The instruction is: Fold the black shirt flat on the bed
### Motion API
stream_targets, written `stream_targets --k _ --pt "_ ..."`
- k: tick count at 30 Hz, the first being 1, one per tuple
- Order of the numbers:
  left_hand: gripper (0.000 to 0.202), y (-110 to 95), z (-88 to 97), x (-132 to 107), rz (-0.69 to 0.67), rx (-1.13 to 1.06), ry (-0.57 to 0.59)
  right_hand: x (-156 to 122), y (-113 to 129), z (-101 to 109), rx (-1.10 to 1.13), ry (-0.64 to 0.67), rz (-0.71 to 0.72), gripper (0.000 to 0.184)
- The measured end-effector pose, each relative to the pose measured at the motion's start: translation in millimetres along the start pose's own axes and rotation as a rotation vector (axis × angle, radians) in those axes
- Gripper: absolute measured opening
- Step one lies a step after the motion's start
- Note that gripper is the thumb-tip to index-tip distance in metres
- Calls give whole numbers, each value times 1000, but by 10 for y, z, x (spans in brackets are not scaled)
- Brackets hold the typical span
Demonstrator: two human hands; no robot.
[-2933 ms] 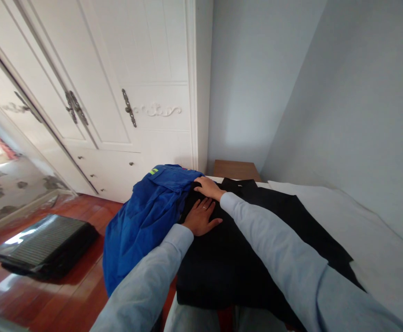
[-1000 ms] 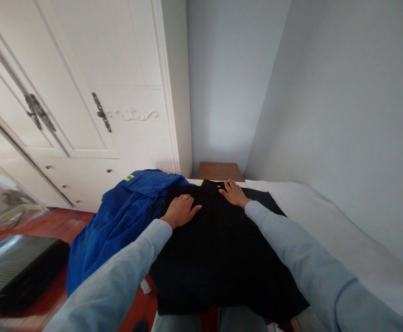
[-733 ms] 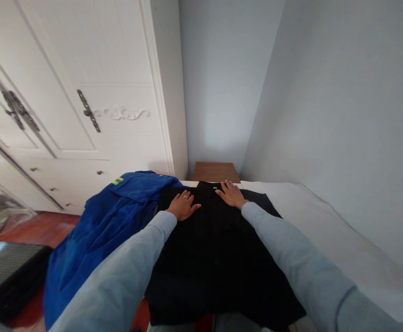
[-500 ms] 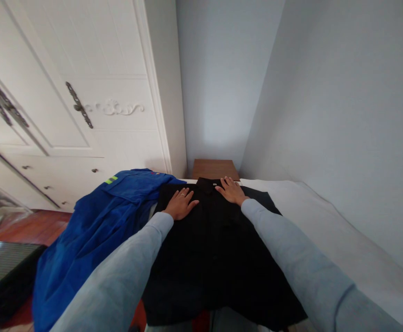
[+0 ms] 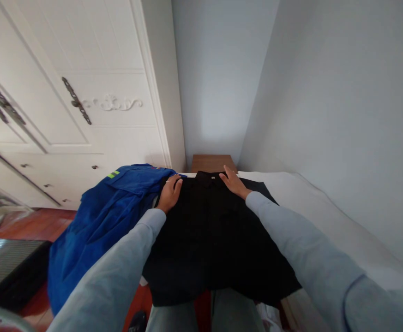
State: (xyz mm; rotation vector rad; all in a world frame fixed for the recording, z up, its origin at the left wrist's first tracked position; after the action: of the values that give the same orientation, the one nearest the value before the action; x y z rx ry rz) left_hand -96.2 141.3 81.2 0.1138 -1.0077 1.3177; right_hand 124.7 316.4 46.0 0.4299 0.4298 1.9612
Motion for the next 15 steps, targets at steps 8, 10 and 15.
stream_targets --k 8,10,15 --pt "36 -951 802 -783 120 -219 -325 -1459 246 623 400 61 171 72" --pt "30 -1200 918 -1346 173 -199 -399 -1954 125 737 514 75 150 67" --pt "26 -1069 927 -2940 483 -95 -630 -3106 -963 877 899 -291 -264 44"
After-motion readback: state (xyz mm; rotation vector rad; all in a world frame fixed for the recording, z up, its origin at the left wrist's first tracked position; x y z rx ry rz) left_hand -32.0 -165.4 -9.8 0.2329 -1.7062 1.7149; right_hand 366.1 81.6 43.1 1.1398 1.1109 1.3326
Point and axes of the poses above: each hand's wrist, its own x-axis towards the middle knuckle, its own z-axis out of the back of the hand, y = z × x, the point moved 10 cm from there along x, towards the middle knuckle, and after that the axes turned 15 degrees about -z, right-handed, at the moved point
